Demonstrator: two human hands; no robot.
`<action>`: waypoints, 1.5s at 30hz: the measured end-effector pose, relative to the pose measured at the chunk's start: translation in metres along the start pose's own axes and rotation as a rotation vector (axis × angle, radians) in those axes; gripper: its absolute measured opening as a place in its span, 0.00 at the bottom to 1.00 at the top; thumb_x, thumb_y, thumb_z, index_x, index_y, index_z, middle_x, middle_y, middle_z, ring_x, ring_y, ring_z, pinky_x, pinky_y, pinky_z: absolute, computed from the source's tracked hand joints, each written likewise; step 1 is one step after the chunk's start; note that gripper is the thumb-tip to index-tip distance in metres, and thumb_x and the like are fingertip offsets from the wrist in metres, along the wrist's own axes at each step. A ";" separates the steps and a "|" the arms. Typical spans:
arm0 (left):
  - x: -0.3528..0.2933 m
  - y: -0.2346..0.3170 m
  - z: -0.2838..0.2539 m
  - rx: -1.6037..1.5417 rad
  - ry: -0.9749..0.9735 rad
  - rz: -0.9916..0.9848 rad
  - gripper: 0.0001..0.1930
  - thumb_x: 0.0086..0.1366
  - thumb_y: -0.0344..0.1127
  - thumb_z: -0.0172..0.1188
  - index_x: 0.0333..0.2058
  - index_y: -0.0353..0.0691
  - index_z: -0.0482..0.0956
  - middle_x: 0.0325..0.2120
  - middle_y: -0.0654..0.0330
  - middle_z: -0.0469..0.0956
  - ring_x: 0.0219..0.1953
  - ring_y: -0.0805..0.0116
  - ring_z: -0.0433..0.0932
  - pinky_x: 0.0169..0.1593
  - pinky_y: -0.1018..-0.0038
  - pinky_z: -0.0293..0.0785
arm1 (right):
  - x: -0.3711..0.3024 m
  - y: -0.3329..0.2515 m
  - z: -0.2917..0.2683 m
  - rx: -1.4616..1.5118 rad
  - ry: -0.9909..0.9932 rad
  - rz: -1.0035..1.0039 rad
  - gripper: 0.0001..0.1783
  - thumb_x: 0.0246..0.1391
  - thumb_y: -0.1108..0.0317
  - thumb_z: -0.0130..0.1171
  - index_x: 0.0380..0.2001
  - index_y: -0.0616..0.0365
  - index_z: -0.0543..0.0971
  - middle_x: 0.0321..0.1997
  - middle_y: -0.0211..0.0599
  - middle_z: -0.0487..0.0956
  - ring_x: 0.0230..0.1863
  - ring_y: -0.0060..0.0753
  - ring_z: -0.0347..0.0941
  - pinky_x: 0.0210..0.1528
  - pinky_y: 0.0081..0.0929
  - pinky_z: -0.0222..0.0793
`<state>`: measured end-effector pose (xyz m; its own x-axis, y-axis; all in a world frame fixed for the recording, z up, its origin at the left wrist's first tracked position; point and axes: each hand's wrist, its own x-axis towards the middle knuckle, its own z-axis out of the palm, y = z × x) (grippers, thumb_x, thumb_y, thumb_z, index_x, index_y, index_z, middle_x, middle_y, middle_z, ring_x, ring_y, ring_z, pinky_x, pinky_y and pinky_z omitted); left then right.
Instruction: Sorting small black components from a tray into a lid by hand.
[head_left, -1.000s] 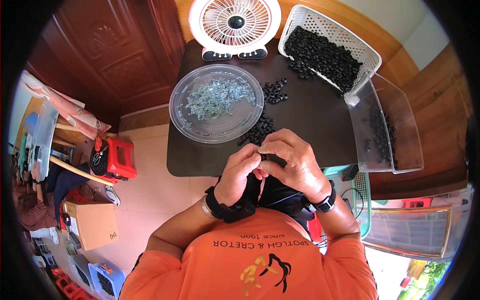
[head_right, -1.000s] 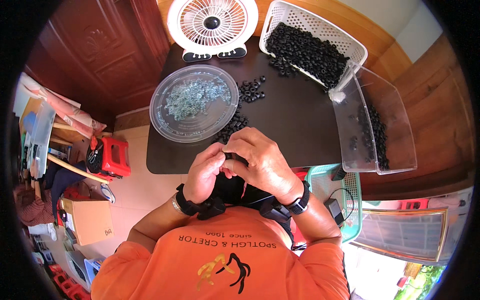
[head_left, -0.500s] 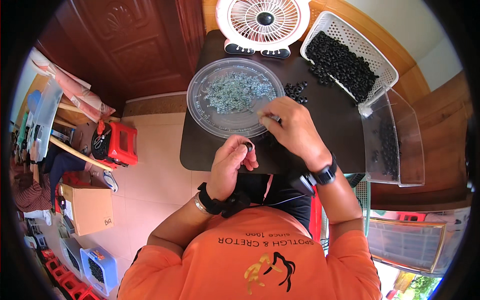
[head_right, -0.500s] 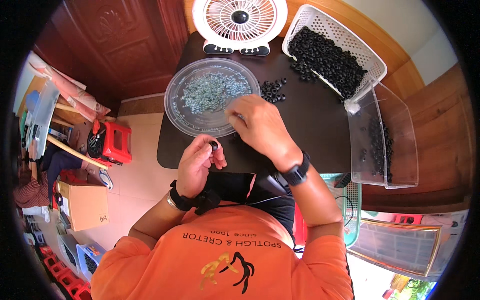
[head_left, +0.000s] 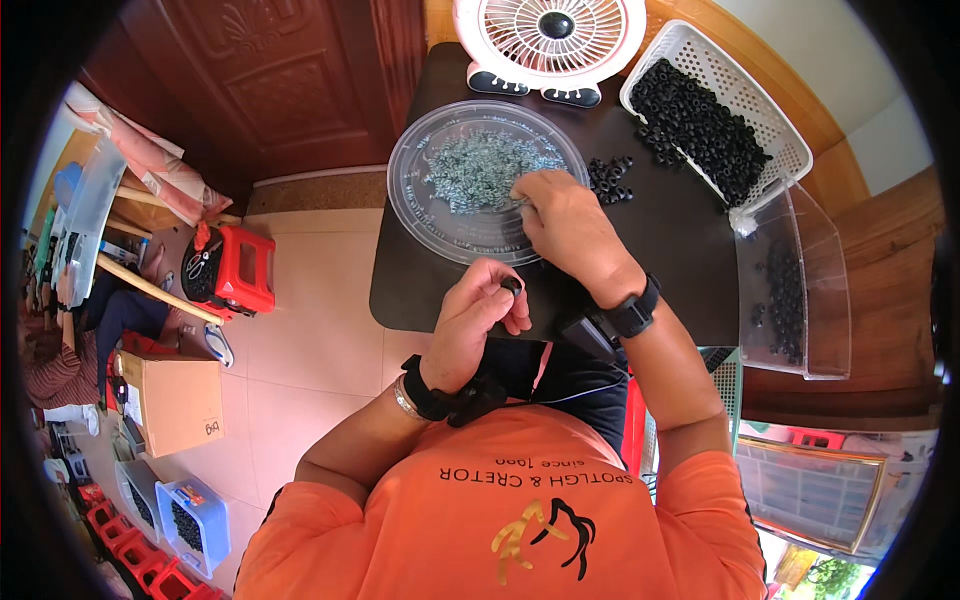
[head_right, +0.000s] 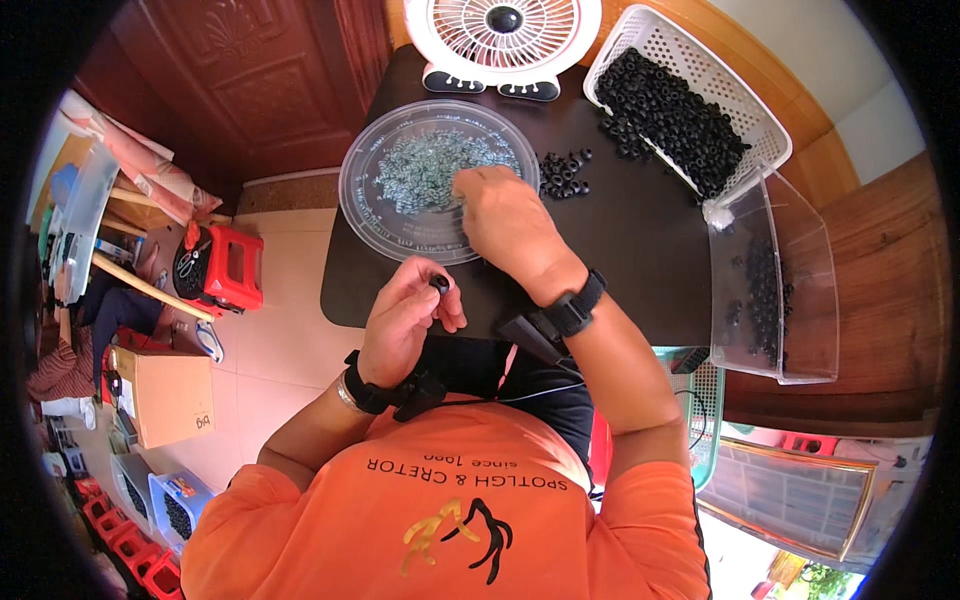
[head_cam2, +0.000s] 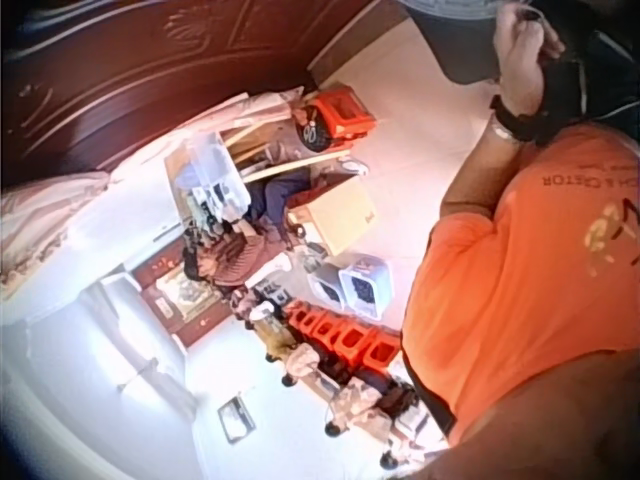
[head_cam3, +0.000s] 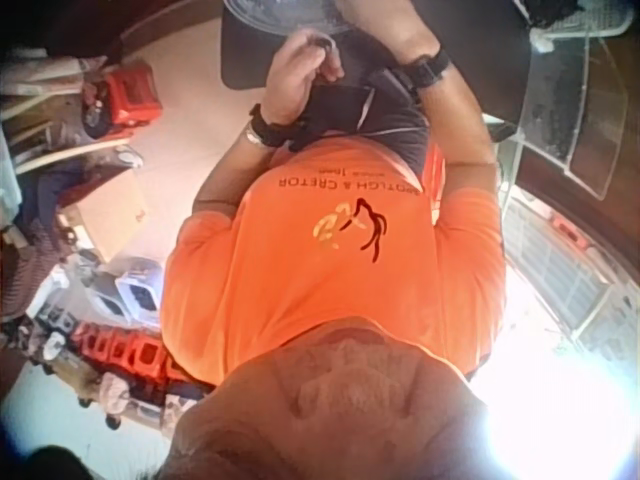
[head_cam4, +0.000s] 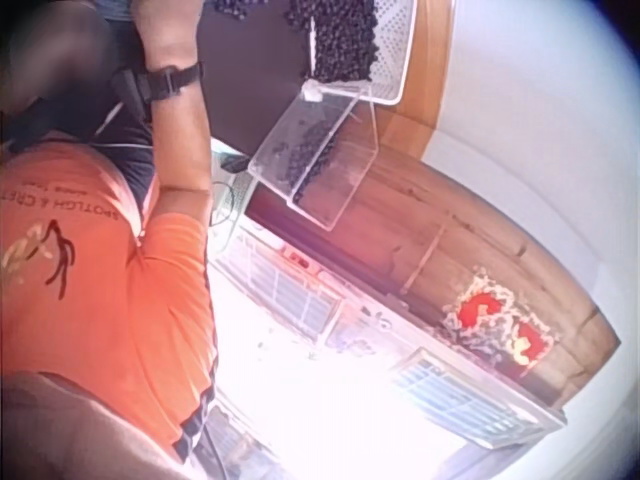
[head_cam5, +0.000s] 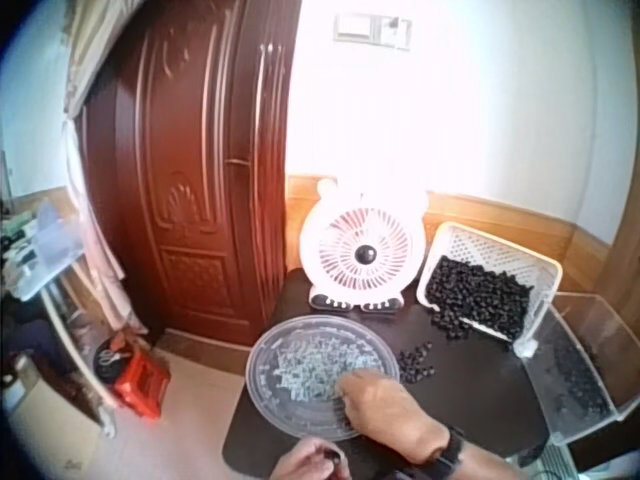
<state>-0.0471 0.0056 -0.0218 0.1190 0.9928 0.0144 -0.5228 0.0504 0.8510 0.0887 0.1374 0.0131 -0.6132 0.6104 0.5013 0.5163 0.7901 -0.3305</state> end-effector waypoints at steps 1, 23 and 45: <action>0.000 0.000 0.000 0.012 -0.012 0.002 0.12 0.64 0.38 0.50 0.40 0.36 0.69 0.30 0.59 0.74 0.31 0.70 0.75 0.36 0.76 0.69 | -0.002 -0.002 -0.003 0.000 0.000 0.000 0.09 0.44 0.79 0.54 0.32 0.61 0.76 0.34 0.49 0.77 0.37 0.54 0.73 0.40 0.43 0.70; 0.003 0.001 0.034 0.081 -0.163 -0.002 0.15 0.66 0.42 0.50 0.40 0.35 0.69 0.28 0.59 0.75 0.30 0.72 0.74 0.35 0.78 0.67 | -0.088 -0.042 -0.056 1.232 0.010 0.522 0.05 0.60 0.78 0.53 0.38 0.65 0.76 0.33 0.29 0.77 0.35 0.19 0.74 0.41 0.19 0.71; 0.016 -0.013 0.048 0.027 -0.119 -0.137 0.12 0.67 0.39 0.47 0.38 0.34 0.69 0.28 0.60 0.73 0.30 0.72 0.72 0.36 0.78 0.67 | -0.101 -0.025 -0.086 0.231 0.049 0.105 0.13 0.47 0.65 0.66 0.37 0.55 0.82 0.32 0.38 0.79 0.36 0.40 0.76 0.38 0.33 0.73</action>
<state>0.0024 0.0154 -0.0078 0.2877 0.9568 -0.0423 -0.4717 0.1800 0.8632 0.1890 0.0511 0.0398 -0.5308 0.6909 0.4908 0.4218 0.7177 -0.5541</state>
